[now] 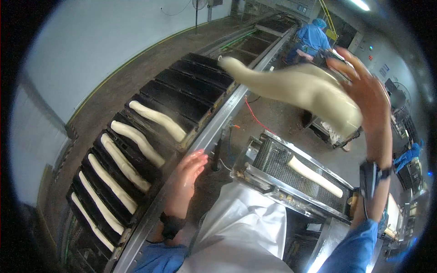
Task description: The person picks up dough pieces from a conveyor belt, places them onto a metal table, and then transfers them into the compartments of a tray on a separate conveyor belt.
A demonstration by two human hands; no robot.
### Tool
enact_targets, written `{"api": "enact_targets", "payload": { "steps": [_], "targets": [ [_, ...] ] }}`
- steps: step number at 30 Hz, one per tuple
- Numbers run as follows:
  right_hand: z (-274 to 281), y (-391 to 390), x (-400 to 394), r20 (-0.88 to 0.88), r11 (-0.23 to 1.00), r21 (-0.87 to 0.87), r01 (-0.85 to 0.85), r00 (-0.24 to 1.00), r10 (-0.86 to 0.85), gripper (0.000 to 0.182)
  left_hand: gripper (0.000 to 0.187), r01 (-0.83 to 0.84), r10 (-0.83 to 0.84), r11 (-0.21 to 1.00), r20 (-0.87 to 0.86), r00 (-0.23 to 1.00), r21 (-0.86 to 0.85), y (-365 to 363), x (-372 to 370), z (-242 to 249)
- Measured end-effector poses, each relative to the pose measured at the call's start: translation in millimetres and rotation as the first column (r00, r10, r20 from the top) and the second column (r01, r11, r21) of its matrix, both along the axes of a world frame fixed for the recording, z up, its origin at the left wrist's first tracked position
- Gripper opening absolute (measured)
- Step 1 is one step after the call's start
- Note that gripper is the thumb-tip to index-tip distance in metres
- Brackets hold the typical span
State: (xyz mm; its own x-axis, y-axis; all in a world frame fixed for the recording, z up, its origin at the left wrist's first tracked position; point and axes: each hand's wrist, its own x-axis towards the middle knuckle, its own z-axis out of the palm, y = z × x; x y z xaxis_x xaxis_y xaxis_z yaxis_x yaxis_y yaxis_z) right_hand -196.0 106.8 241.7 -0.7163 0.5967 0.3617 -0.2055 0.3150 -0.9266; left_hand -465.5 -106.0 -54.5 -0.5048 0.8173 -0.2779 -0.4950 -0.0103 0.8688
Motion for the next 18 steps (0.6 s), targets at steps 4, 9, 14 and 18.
{"api": "enact_targets", "payload": {
  "steps": [4, 9, 14, 18],
  "targets": [
    [-45.1, 83.1, -77.8, 0.046, 0.908, 0.227, 0.352, 0.927, -0.371, 0.041, 0.036, 0.021, -0.019, 0.996, 0.021, 1.0, -0.084, 3.2, -11.4, -17.0],
    [-257.2, 164.6, -59.8, 0.462, 0.819, 0.512, 0.258, 0.722, -0.516, 0.037, 0.04, 0.038, -0.037, 0.994, 0.015, 0.999, -0.099, -1.9, -26.8, -34.8],
    [-429.2, 108.0, -5.3, 0.689, 0.687, 0.722, -0.079, 0.164, -0.706, 0.022, 0.038, 0.016, -0.013, 0.998, 0.046, 0.999, -0.06, 2.4, -33.4, -61.4],
    [-410.8, 71.2, -17.8, 0.486, 0.483, 0.873, -0.067, 0.197, -0.851, 0.026, 0.038, -0.004, 0.006, 0.999, 0.038, 0.999, -0.052, 2.1, -35.0, -59.2]
  ]
}}
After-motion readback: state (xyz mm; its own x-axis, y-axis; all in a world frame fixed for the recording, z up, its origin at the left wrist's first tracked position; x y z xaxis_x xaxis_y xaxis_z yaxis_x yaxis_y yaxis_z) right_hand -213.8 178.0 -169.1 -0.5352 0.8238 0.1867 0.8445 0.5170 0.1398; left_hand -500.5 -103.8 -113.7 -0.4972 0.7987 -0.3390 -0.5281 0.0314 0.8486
